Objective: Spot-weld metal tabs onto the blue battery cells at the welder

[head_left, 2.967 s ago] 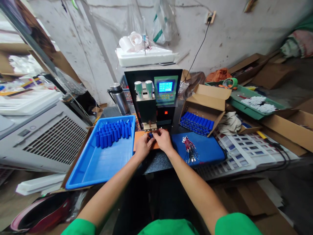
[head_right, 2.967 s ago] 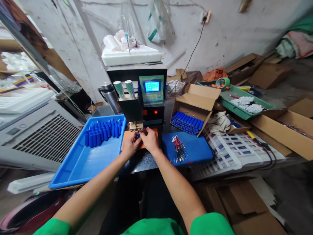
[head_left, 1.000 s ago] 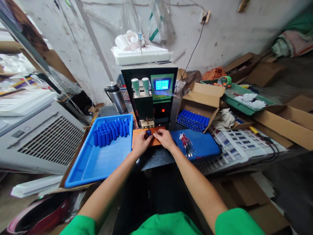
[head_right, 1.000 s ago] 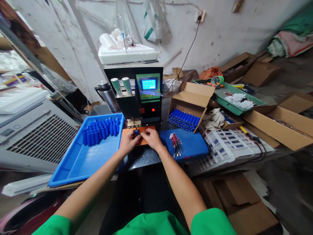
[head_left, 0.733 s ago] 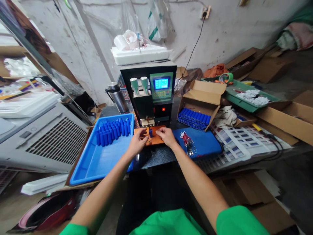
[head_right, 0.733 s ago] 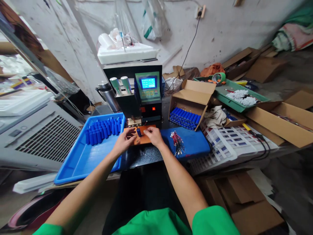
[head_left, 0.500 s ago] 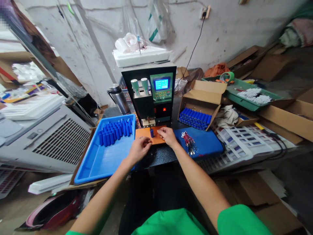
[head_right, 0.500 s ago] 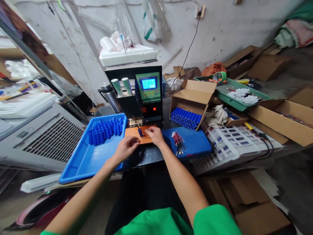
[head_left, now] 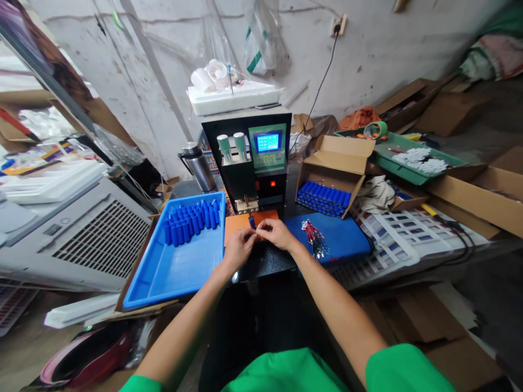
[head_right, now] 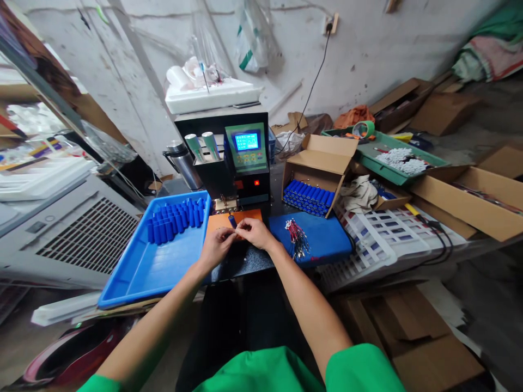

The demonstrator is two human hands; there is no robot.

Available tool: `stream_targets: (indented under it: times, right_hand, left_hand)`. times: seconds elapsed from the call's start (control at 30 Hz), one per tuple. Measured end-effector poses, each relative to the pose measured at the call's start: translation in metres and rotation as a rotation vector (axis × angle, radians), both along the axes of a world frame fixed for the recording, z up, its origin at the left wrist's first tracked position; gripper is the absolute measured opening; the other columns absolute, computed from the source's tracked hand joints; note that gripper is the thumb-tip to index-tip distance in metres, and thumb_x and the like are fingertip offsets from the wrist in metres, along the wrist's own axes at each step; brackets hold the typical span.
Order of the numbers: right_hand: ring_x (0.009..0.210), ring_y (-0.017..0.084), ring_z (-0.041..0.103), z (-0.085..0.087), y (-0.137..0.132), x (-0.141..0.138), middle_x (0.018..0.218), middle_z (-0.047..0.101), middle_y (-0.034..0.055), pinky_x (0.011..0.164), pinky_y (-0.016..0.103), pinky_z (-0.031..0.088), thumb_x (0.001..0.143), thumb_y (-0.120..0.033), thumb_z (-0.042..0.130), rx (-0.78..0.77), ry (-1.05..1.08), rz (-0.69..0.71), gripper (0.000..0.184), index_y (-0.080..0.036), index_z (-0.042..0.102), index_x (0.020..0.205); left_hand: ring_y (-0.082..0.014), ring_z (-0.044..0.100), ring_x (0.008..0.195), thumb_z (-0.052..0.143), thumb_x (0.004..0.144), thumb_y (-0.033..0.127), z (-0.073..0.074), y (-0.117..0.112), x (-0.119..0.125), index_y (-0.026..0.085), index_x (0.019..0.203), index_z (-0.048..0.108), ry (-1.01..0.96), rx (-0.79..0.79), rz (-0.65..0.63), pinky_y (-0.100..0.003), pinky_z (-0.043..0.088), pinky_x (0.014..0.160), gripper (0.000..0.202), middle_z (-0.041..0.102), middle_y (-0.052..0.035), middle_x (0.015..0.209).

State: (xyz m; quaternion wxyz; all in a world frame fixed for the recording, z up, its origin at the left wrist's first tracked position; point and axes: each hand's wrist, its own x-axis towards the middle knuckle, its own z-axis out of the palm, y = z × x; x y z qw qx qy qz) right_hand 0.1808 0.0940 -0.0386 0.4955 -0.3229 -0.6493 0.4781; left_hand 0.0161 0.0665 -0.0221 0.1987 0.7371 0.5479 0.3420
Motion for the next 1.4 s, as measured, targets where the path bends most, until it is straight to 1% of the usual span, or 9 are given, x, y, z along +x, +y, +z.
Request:
stream_targets:
  times: [0.23, 0.33, 0.43, 0.5, 0.6, 0.8, 1.07, 1.23, 1.4]
  right_hand:
    - [0.066, 0.013, 0.057, -0.001, 0.003, 0.001, 0.072, 0.065, 0.0011, 0.067, 0.027, 0.045, 0.074, -0.036, 0.065, -0.005, -0.005, -0.078, 0.020, -0.016, 0.065, 0.073]
    - [0.065, 0.013, 0.056, 0.000, 0.004, 0.002, 0.070, 0.064, 0.0011, 0.066, 0.026, 0.044, 0.072, -0.038, 0.066, -0.023, 0.040, -0.118, 0.022, -0.016, 0.064, 0.071]
    - [0.059, 0.012, 0.052, 0.000, 0.004, 0.003, 0.064, 0.061, -0.0005, 0.058, 0.025, 0.041, 0.071, -0.039, 0.067, -0.075, 0.128, -0.133, 0.023, -0.017, 0.063, 0.070]
    - [0.053, 0.010, 0.047, -0.001, 0.004, 0.004, 0.059, 0.056, -0.0022, 0.052, 0.023, 0.037, 0.070, -0.040, 0.067, -0.132, 0.199, -0.136, 0.024, -0.017, 0.062, 0.070]
    - [0.048, 0.009, 0.043, -0.001, 0.005, 0.005, 0.055, 0.053, -0.0039, 0.047, 0.021, 0.033, 0.069, -0.042, 0.068, -0.222, 0.284, -0.140, 0.026, -0.017, 0.061, 0.072]
    - [0.049, 0.008, 0.045, 0.002, 0.009, 0.006, 0.055, 0.053, -0.0037, 0.046, 0.020, 0.034, 0.065, -0.046, 0.071, -0.295, 0.373, -0.198, 0.031, -0.017, 0.062, 0.070]
    - [0.046, 0.007, 0.041, 0.002, 0.013, 0.001, 0.052, 0.051, -0.0038, 0.042, 0.019, 0.031, 0.065, -0.047, 0.071, -0.329, 0.368, -0.241, 0.033, -0.017, 0.058, 0.065]
    - [0.046, 0.007, 0.042, 0.002, 0.015, 0.000, 0.053, 0.051, -0.0037, 0.041, 0.018, 0.030, 0.065, -0.046, 0.070, -0.340, 0.370, -0.258, 0.032, -0.017, 0.057, 0.066]
    - [0.046, 0.007, 0.043, 0.002, 0.016, -0.001, 0.052, 0.050, -0.0044, 0.041, 0.018, 0.030, 0.065, -0.045, 0.070, -0.347, 0.360, -0.281, 0.030, -0.017, 0.058, 0.067]
  left_hand:
    - [-0.0159, 0.058, 0.067, 0.057, 0.084, 0.032, 0.006, -0.007, -0.002, 0.018, 0.077, 0.066, 0.013, 0.040, 0.042, -0.028, 0.047, 0.065, 0.018, 0.066, -0.0026, 0.073]
    - [-0.0191, 0.060, 0.083, 0.060, 0.083, 0.036, 0.013, -0.010, -0.010, 0.018, 0.076, 0.065, 0.072, 0.155, 0.052, -0.032, 0.050, 0.078, 0.020, 0.063, -0.0060, 0.085]
    - [-0.0254, 0.052, 0.118, 0.059, 0.084, 0.034, 0.014, -0.006, -0.015, 0.020, 0.104, 0.067, 0.151, 0.183, -0.073, -0.039, 0.044, 0.100, 0.026, 0.056, -0.0119, 0.121]
    - [-0.0264, 0.046, 0.127, 0.056, 0.085, 0.028, 0.012, -0.002, -0.015, 0.022, 0.123, 0.061, 0.196, 0.127, -0.170, -0.042, 0.040, 0.105, 0.039, 0.048, -0.0124, 0.134]
    - [-0.0252, 0.053, 0.116, 0.055, 0.084, 0.022, 0.009, 0.004, -0.011, 0.021, 0.131, 0.054, 0.214, 0.078, -0.231, -0.042, 0.043, 0.101, 0.047, 0.052, -0.0130, 0.129]
    - [-0.0166, 0.056, 0.077, 0.052, 0.085, 0.026, 0.008, 0.001, -0.005, 0.019, 0.131, 0.053, 0.092, -0.017, -0.247, -0.031, 0.049, 0.078, 0.046, 0.061, -0.0050, 0.089]
    - [-0.0176, 0.061, 0.078, 0.057, 0.084, 0.046, 0.013, 0.011, -0.005, 0.015, 0.109, 0.064, -0.234, -0.174, -0.133, -0.029, 0.049, 0.074, 0.041, 0.067, -0.0043, 0.083]
    - [-0.0119, 0.050, 0.056, 0.061, 0.078, 0.047, 0.017, 0.020, -0.004, 0.014, 0.093, 0.067, -0.208, -0.141, -0.067, -0.024, 0.041, 0.053, 0.036, 0.058, 0.0003, 0.064]
    - [-0.0119, 0.053, 0.057, 0.061, 0.078, 0.045, 0.016, 0.023, -0.003, 0.015, 0.078, 0.064, -0.223, -0.142, -0.039, -0.023, 0.042, 0.053, 0.030, 0.060, -0.0009, 0.065]
